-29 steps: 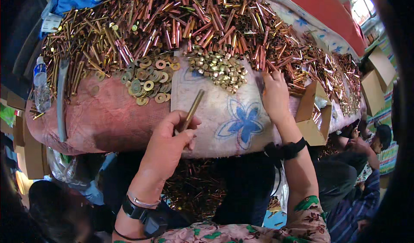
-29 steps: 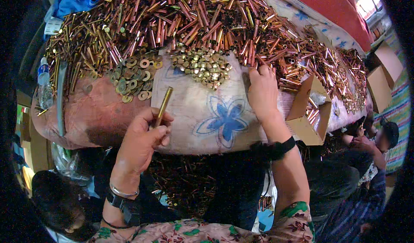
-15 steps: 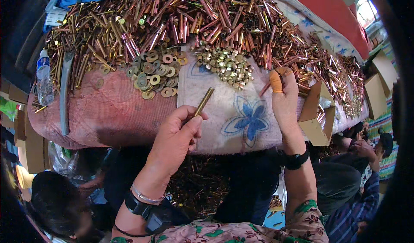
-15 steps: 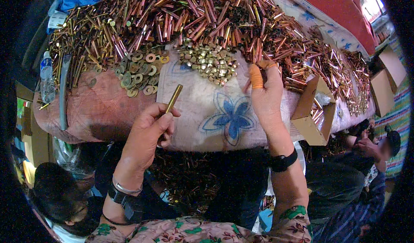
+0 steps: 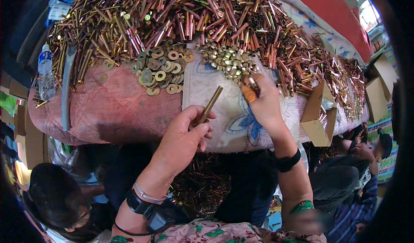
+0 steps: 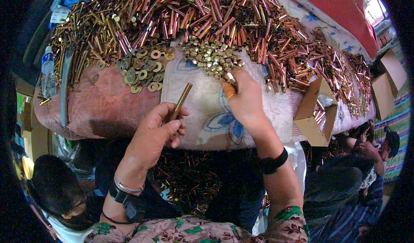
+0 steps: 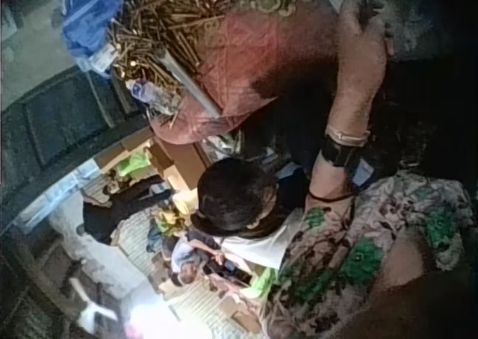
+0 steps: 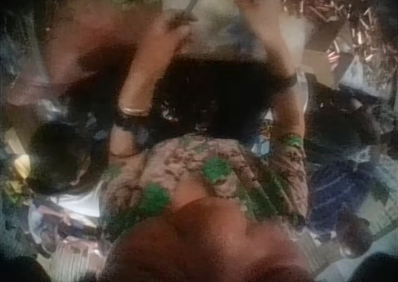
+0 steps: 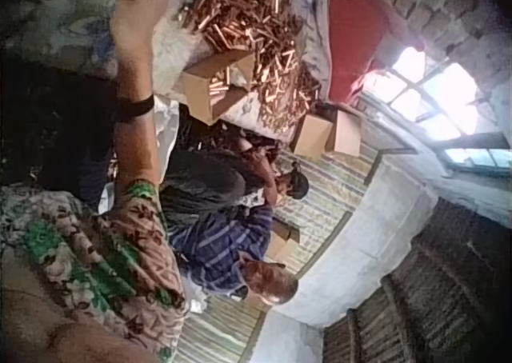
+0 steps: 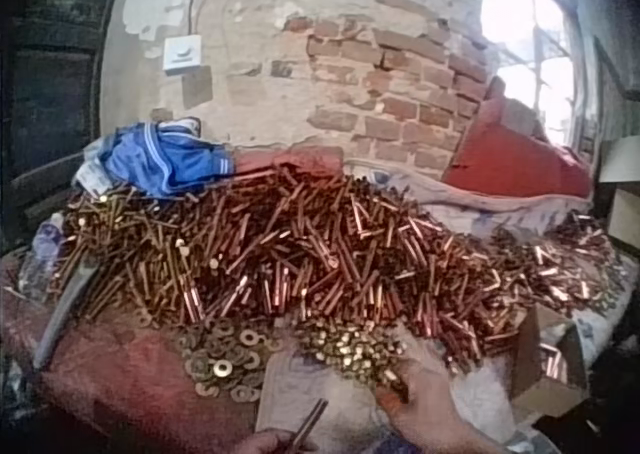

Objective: Assembling metal bolts by sliding washers onto them.

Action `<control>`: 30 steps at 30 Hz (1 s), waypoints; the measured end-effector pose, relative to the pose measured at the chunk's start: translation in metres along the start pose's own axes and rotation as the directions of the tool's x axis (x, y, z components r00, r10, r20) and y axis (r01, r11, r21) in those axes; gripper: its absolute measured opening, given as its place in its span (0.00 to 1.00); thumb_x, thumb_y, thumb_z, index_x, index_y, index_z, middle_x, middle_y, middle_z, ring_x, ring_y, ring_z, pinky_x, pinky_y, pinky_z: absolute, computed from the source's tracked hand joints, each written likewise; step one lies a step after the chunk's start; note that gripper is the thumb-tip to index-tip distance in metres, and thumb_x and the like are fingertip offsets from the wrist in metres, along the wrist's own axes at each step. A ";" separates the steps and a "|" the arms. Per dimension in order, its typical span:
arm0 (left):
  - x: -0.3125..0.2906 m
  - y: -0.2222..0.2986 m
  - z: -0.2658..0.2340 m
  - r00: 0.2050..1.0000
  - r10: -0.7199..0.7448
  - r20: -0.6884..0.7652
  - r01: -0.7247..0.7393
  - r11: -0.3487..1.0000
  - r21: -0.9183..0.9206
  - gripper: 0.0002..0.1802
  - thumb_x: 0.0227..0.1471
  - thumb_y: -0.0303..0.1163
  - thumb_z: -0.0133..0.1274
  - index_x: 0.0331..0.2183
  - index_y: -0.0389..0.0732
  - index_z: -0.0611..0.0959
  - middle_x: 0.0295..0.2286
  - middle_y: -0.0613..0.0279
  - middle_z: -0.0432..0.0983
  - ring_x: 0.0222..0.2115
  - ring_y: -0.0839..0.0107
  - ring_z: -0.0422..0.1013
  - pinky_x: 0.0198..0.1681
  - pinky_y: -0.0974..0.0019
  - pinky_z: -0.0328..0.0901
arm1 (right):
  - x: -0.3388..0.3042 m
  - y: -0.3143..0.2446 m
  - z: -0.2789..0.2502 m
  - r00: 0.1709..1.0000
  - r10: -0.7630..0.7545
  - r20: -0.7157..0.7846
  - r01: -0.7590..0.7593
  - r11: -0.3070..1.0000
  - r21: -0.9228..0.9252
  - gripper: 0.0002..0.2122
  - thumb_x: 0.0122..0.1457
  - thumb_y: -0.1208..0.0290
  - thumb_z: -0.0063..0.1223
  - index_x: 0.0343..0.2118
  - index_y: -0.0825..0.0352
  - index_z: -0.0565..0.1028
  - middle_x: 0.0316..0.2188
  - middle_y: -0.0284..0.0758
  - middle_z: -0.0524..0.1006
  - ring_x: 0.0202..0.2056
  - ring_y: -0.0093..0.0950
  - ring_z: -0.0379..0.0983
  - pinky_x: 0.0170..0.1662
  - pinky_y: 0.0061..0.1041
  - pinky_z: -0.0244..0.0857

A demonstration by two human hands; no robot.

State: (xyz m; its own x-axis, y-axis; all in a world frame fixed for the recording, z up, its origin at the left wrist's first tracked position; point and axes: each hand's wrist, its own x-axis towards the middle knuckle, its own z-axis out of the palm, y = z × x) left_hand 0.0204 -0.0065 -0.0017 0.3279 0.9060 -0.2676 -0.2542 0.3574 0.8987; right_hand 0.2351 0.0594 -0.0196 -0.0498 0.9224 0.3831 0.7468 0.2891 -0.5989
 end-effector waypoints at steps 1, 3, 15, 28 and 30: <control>0.000 -0.001 -0.001 1.000 0.000 -0.001 0.000 1.000 -0.003 0.09 0.52 0.27 0.44 0.38 0.40 0.73 0.23 0.70 0.65 0.21 0.84 0.60 0.20 0.82 0.55 | 0.001 -0.001 0.001 0.999 -0.045 -0.010 0.044 0.998 -0.055 0.10 0.48 0.77 0.54 0.34 0.70 0.70 0.31 0.44 0.72 0.31 0.43 0.70 0.34 0.32 0.64; 0.001 -0.002 -0.002 1.000 -0.001 -0.002 0.001 1.000 -0.009 0.09 0.51 0.27 0.44 0.37 0.40 0.73 0.23 0.69 0.66 0.21 0.85 0.60 0.20 0.82 0.56 | 0.003 -0.005 0.004 0.991 -0.135 -0.022 0.130 0.978 -0.165 0.10 0.46 0.78 0.54 0.34 0.71 0.70 0.34 0.48 0.71 0.34 0.48 0.68 0.35 0.36 0.64; 0.003 -0.007 -0.002 0.996 0.048 -0.080 -0.040 0.995 0.094 0.07 0.55 0.31 0.42 0.32 0.39 0.72 0.17 0.75 0.59 0.16 0.86 0.54 0.18 0.81 0.49 | -0.005 -0.016 0.003 0.997 -0.078 0.004 0.078 0.988 -0.133 0.09 0.49 0.76 0.52 0.34 0.71 0.68 0.32 0.47 0.71 0.34 0.46 0.68 0.36 0.36 0.63; 0.004 -0.017 0.003 0.999 0.033 0.008 -0.034 0.987 0.154 0.06 0.55 0.30 0.41 0.32 0.40 0.72 0.17 0.76 0.59 0.16 0.86 0.53 0.18 0.82 0.49 | 0.001 -0.049 0.010 0.900 0.265 0.346 -0.304 -0.186 0.934 0.09 0.61 0.65 0.37 0.39 0.62 0.65 0.40 0.41 0.72 0.41 0.29 0.69 0.44 0.30 0.63; 0.004 -0.016 0.005 0.999 0.026 0.019 -0.029 0.985 0.169 0.06 0.55 0.30 0.41 0.33 0.40 0.72 0.18 0.77 0.58 0.16 0.87 0.53 0.18 0.82 0.49 | -0.001 -0.051 0.018 0.893 0.290 0.344 -0.264 -0.280 0.923 0.09 0.61 0.64 0.37 0.39 0.62 0.65 0.41 0.41 0.71 0.43 0.31 0.67 0.47 0.32 0.62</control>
State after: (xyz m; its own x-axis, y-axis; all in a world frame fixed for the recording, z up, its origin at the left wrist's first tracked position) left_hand 0.0299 -0.0097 -0.0156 0.3383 0.9106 -0.2374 -0.1059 0.2875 0.9519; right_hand 0.1855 0.0485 -0.0021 -0.0560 0.9958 -0.0731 -0.8079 -0.0882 -0.5827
